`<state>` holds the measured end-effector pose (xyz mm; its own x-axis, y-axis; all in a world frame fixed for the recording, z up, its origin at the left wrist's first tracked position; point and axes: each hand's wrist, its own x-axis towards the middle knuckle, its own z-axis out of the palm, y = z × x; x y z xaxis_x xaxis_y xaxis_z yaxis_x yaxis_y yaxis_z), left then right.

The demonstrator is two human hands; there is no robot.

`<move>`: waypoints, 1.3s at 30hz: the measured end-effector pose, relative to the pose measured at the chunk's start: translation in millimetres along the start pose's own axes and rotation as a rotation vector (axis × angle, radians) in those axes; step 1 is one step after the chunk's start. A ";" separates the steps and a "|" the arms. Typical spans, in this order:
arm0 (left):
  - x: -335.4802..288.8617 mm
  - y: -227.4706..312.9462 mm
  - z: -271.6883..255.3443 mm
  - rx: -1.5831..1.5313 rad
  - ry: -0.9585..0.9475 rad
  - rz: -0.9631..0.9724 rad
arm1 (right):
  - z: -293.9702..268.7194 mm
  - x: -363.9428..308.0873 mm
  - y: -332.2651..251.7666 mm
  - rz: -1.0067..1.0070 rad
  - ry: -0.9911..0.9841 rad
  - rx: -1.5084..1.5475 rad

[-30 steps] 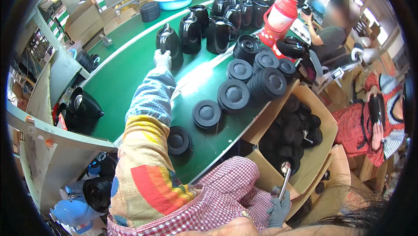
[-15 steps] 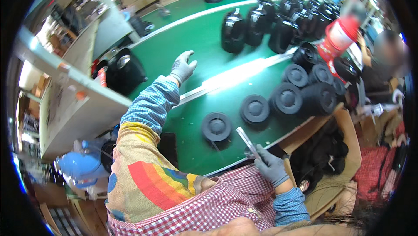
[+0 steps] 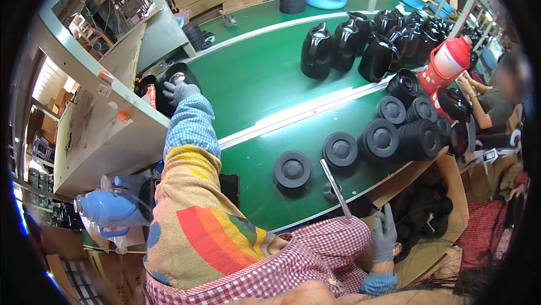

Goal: The person picks up black plastic containers from a cardboard box, places a small circular insert inside each one, and uses a metal tool to press the insert into place. The person then places the finished containers onto a green conveyor belt.

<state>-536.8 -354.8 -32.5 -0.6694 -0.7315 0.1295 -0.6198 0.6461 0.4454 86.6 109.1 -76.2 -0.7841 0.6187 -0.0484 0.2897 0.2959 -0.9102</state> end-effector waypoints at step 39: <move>-655.9 -154.8 -169.5 -0.086 -2.804 0.872 | 27.9 -321.3 -7.1 -0.267 0.714 -0.536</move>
<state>67.6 -12.0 -36.2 0.5107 0.8282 -0.2309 -0.2754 0.4120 0.8686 321.1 -112.1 -65.6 -0.3895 0.7301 0.5614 0.5028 0.6793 -0.5346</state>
